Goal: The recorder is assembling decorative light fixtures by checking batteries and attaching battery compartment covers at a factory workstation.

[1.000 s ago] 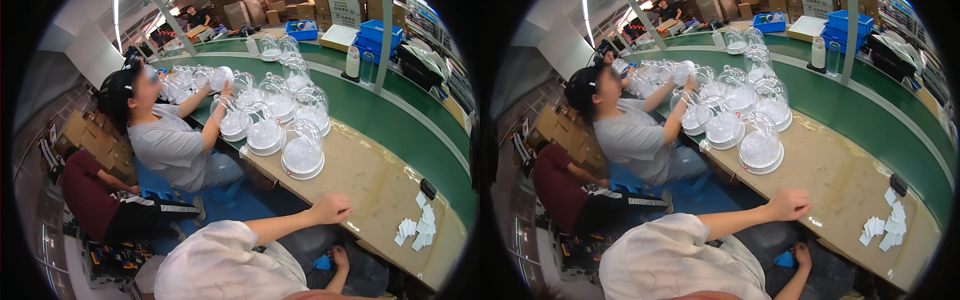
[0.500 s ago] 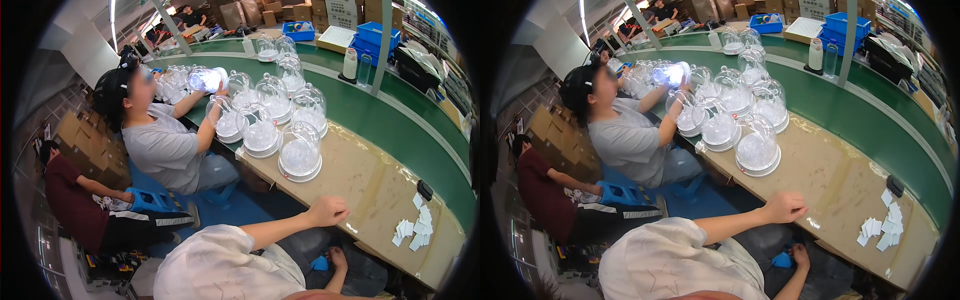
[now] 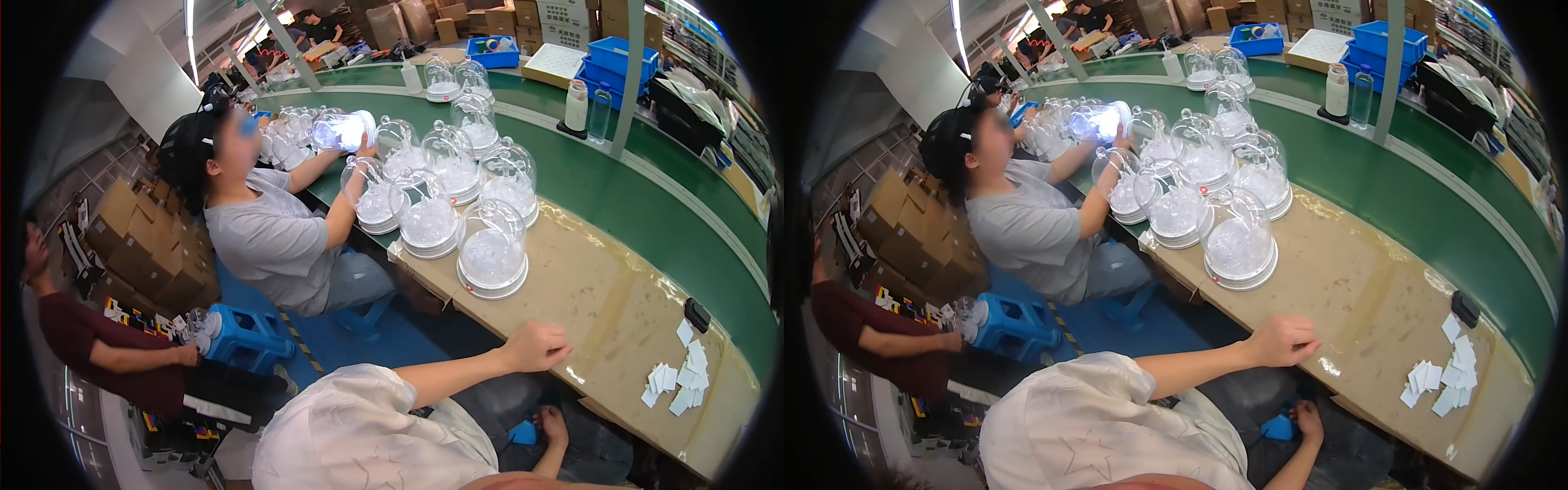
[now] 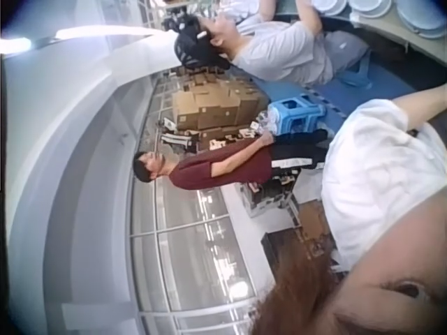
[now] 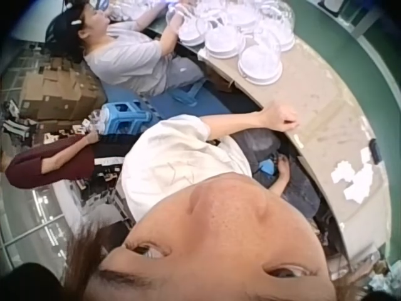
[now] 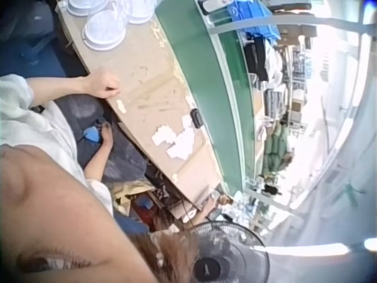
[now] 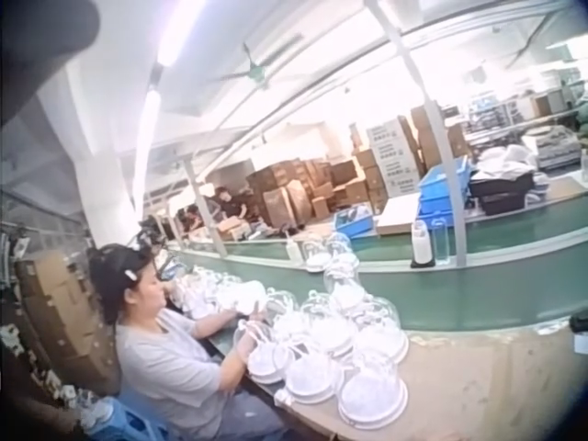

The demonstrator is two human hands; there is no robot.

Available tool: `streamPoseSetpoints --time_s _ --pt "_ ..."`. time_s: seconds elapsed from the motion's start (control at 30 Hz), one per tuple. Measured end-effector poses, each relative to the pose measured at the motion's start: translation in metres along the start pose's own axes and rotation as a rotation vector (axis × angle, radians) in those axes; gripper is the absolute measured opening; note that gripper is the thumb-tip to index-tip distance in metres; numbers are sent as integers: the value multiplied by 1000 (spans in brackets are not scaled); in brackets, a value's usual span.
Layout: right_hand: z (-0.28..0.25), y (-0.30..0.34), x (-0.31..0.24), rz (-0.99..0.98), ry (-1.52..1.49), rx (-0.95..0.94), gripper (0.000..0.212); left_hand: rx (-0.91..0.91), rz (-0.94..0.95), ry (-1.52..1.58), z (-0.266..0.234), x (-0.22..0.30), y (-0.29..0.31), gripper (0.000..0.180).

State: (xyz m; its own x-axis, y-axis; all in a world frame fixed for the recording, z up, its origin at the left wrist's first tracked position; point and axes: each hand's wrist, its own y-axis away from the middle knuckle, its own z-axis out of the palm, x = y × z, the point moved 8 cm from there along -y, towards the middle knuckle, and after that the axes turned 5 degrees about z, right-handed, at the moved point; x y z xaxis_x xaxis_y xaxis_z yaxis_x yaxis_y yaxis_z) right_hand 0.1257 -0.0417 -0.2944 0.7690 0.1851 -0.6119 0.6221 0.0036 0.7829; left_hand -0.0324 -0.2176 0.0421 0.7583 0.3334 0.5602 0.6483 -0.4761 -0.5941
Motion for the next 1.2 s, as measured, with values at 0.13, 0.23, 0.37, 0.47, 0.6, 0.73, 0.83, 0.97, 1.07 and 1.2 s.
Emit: streamPoseSetpoints --time_s 0.13,0.23,0.37,0.47,0.6,0.73,0.83,0.97,1.07,1.2 --pt "9 -1 -1 -8 -12 -8 25 -15 7 10 -7 -3 3 26" --pt "-2 3 -4 -4 -40 26 25 -13 26 95 -1 1 -6 20" --pt "-10 -11 4 -18 169 -49 29 -38 13 157 24 -17 -4 10" --pt "20 -44 -5 -420 457 -121 33 -76 -12 60 20 -30 6 15" --pt "9 -31 -20 -124 312 2 38 -24 -31 95 19 -32 11 20" --pt "-1 -5 -10 -48 227 109 38 -63 -76 106 25 -4 6 25" --pt "8 -6 -13 -46 257 71 37 -55 -16 122 20 0 4 27" --pt "10 -21 -10 -13 308 85 37 -35 7 100 14 -4 4 28" --pt "13 -26 -9 -21 354 82 37 -102 -61 73 18 -12 5 28" --pt "10 -26 -12 -14 352 55 38 -46 -19 62 15 -11 5 29"
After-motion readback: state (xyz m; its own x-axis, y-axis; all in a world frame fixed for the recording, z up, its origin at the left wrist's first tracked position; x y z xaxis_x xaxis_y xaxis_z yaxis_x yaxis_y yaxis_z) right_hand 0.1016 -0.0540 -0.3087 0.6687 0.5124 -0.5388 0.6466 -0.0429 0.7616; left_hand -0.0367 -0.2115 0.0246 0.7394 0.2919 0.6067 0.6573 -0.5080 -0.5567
